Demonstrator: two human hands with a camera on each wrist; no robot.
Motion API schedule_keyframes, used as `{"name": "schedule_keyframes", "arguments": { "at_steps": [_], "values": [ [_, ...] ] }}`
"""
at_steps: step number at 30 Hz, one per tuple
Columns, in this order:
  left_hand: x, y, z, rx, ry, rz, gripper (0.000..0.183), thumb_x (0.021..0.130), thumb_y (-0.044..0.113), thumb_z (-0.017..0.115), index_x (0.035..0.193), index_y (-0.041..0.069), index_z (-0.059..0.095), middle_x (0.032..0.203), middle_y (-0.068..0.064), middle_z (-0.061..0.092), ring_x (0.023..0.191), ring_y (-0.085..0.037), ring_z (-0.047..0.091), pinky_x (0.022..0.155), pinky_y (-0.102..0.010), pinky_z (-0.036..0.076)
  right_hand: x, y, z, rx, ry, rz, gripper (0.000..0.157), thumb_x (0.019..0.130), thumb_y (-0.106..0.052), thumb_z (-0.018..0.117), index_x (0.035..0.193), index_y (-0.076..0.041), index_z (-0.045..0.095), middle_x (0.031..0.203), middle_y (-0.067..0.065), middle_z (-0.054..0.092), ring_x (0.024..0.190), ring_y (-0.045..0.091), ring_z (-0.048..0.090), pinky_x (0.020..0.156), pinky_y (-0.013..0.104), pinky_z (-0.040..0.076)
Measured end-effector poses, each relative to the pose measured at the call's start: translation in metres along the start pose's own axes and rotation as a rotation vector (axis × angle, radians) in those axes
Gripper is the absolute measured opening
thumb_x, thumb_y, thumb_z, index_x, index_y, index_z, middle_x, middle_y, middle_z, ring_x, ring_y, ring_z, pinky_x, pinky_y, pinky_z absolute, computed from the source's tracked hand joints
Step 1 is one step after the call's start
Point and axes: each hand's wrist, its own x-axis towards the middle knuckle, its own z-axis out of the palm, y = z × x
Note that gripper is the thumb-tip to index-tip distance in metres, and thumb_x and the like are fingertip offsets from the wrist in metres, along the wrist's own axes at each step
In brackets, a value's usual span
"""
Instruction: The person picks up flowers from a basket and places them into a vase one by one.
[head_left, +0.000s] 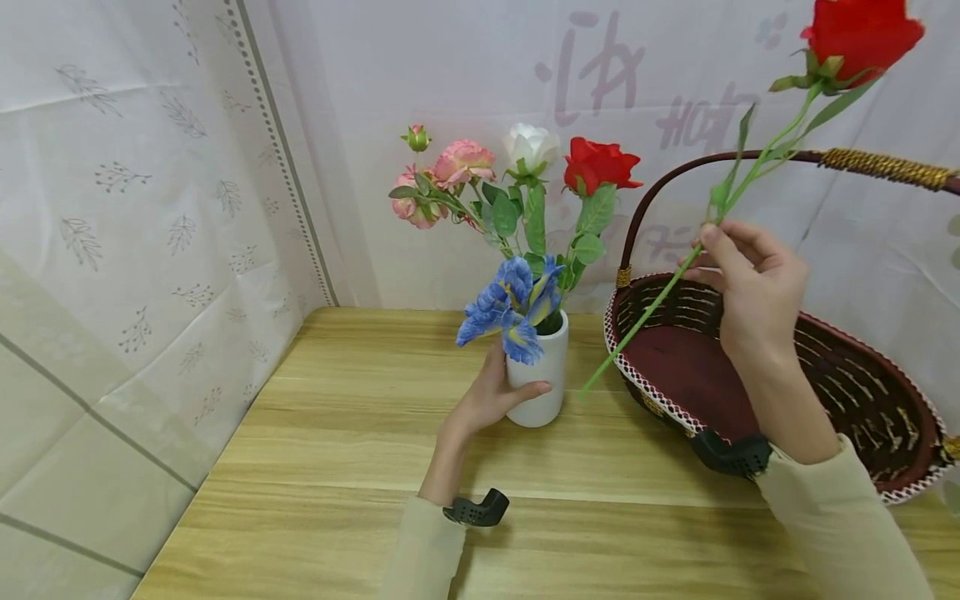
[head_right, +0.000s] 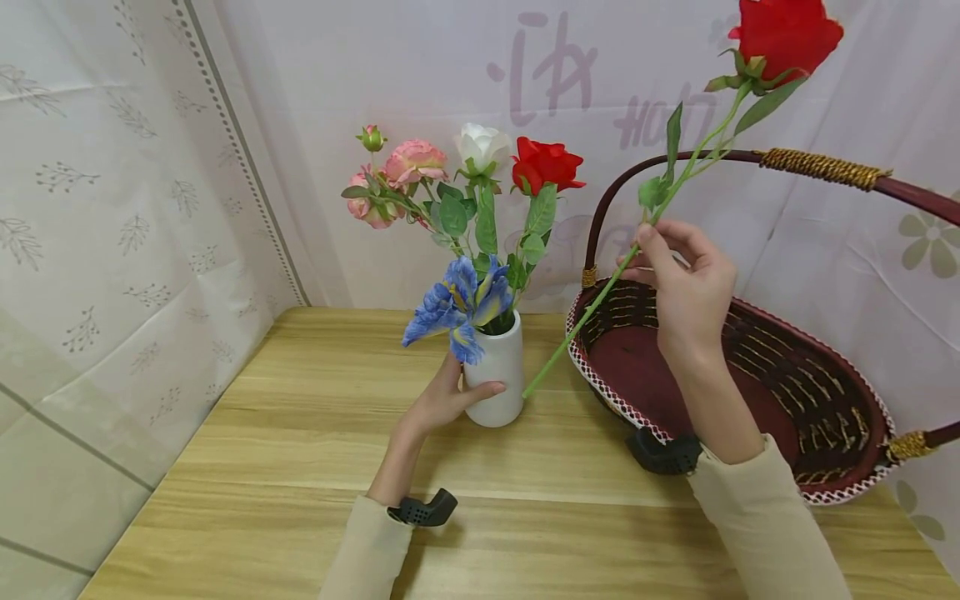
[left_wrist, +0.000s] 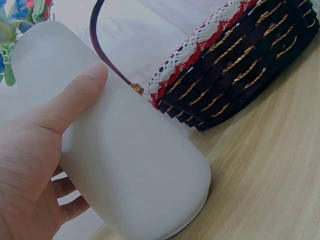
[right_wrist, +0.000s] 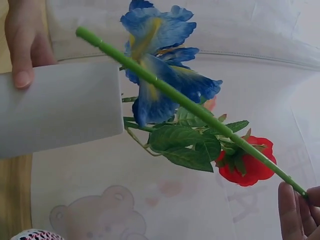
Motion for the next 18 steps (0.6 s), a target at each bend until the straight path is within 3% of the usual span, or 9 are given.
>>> {"name": "schedule_keyframes", "arguments": {
  "at_steps": [6, 13, 18],
  "values": [
    [0.001, -0.003, 0.0, 0.005, 0.0, 0.027, 0.088, 0.087, 0.001, 0.078, 0.155, 0.015, 0.023, 0.147, -0.008, 0.043, 0.133, -0.024, 0.046, 0.109, -0.05, 0.038, 0.006, 0.002, 0.006, 0.048, 0.042, -0.046, 0.025, 0.085, 0.002, 0.079, 0.1, 0.018, 0.066, 0.084, 0.02, 0.069, 0.065, 0.024, 0.068, 0.057, 0.032, 0.059],
    [0.006, -0.031, 0.002, 0.029, 0.011, 0.013, 0.093, 0.087, 0.006, 0.08, 0.157, 0.023, 0.021, 0.148, -0.004, 0.043, 0.133, -0.022, 0.046, 0.11, -0.05, 0.038, 0.01, 0.0, 0.011, 0.108, 0.091, -0.077, 0.029, 0.083, 0.002, 0.08, 0.101, 0.019, 0.066, 0.083, 0.023, 0.067, 0.066, 0.027, 0.068, 0.058, 0.036, 0.059],
    [0.006, -0.034, 0.001, 0.034, 0.006, 0.009, 0.09, 0.087, 0.015, 0.082, 0.155, 0.027, 0.025, 0.147, 0.0, 0.045, 0.131, -0.019, 0.048, 0.108, -0.047, 0.04, 0.013, 0.0, 0.015, 0.146, 0.124, -0.102, 0.032, 0.079, 0.004, 0.083, 0.1, 0.02, 0.065, 0.083, 0.025, 0.067, 0.065, 0.029, 0.068, 0.057, 0.039, 0.058]
  ]
}}
